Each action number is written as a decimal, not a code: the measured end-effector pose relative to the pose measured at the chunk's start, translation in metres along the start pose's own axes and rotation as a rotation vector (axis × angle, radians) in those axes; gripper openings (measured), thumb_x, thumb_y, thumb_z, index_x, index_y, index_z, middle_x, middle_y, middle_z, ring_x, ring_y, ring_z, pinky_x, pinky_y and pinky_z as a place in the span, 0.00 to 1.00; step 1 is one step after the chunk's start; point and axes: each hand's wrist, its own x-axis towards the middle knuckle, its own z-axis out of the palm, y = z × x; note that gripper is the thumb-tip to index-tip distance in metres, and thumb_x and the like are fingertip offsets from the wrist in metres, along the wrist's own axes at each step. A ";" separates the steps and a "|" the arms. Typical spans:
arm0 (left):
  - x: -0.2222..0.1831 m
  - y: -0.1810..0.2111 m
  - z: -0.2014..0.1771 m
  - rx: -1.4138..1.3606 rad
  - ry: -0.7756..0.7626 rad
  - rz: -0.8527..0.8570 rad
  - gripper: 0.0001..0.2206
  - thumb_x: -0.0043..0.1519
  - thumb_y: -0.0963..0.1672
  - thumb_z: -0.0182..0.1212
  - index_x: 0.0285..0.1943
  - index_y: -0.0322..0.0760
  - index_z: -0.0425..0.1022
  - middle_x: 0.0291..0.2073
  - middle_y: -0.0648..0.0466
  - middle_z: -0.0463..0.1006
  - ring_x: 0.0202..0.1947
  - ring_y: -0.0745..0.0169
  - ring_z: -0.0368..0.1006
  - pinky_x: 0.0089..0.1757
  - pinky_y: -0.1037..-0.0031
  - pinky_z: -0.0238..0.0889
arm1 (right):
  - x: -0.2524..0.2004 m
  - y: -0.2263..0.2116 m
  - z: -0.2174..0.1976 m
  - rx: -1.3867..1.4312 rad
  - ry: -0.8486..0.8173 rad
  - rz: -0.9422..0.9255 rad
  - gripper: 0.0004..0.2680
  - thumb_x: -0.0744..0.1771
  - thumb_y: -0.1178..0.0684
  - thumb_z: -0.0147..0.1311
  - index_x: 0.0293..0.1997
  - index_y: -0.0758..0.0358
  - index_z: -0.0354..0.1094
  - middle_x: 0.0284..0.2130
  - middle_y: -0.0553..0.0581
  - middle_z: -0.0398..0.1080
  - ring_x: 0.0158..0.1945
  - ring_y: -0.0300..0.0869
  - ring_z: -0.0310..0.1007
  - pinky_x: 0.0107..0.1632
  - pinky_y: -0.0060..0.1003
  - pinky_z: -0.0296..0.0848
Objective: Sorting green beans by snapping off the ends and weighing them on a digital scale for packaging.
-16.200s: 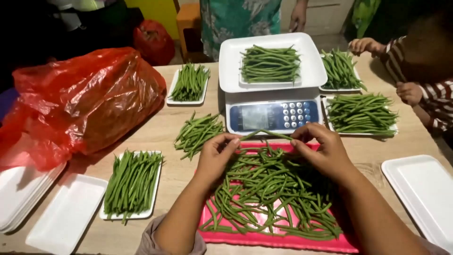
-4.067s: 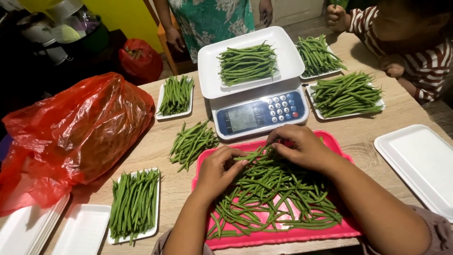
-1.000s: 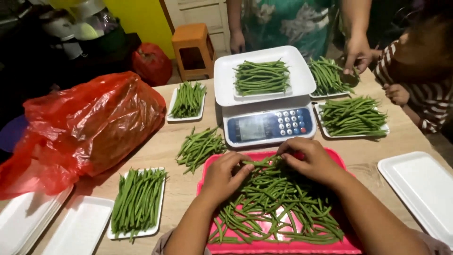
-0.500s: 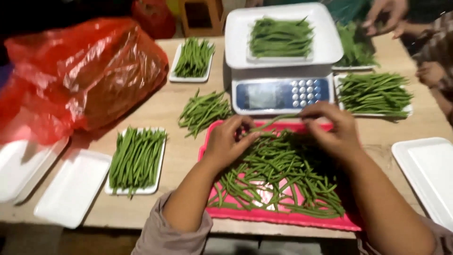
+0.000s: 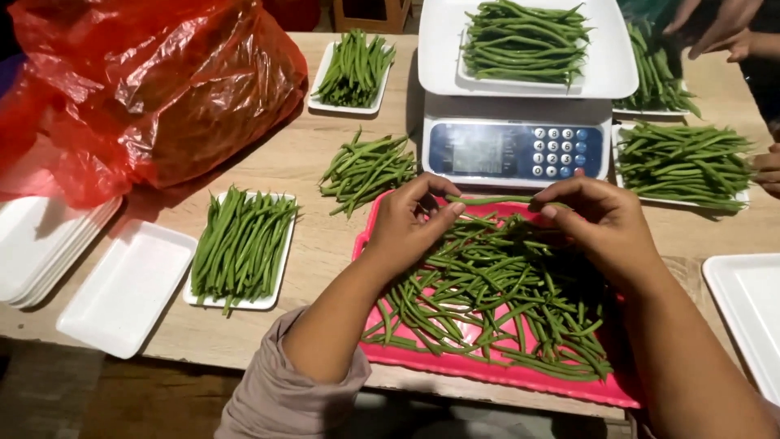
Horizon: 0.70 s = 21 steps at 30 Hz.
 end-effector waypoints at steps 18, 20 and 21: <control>0.038 0.032 0.019 0.401 -0.386 -0.222 0.15 0.62 0.53 0.56 0.53 0.56 0.81 0.40 0.61 0.85 0.41 0.64 0.79 0.42 0.72 0.65 | -0.005 0.004 0.001 -0.232 0.135 -0.484 0.00 0.69 0.60 0.59 0.39 0.63 0.74 0.38 0.56 0.77 0.45 0.42 0.76 0.67 0.47 0.64; 0.047 0.040 0.024 0.395 -0.393 -0.245 0.12 0.62 0.51 0.58 0.50 0.54 0.83 0.39 0.62 0.86 0.40 0.65 0.78 0.41 0.72 0.65 | -0.007 0.002 0.000 -0.186 0.135 -0.449 0.00 0.69 0.62 0.59 0.41 0.65 0.74 0.38 0.57 0.77 0.44 0.43 0.76 0.60 0.41 0.68; 0.057 0.045 0.025 0.397 -0.411 -0.243 0.09 0.62 0.48 0.61 0.46 0.51 0.85 0.37 0.63 0.86 0.38 0.67 0.78 0.40 0.72 0.65 | -0.004 -0.001 -0.001 -0.146 0.161 -0.423 0.01 0.69 0.64 0.60 0.42 0.68 0.74 0.38 0.59 0.76 0.44 0.43 0.75 0.53 0.36 0.72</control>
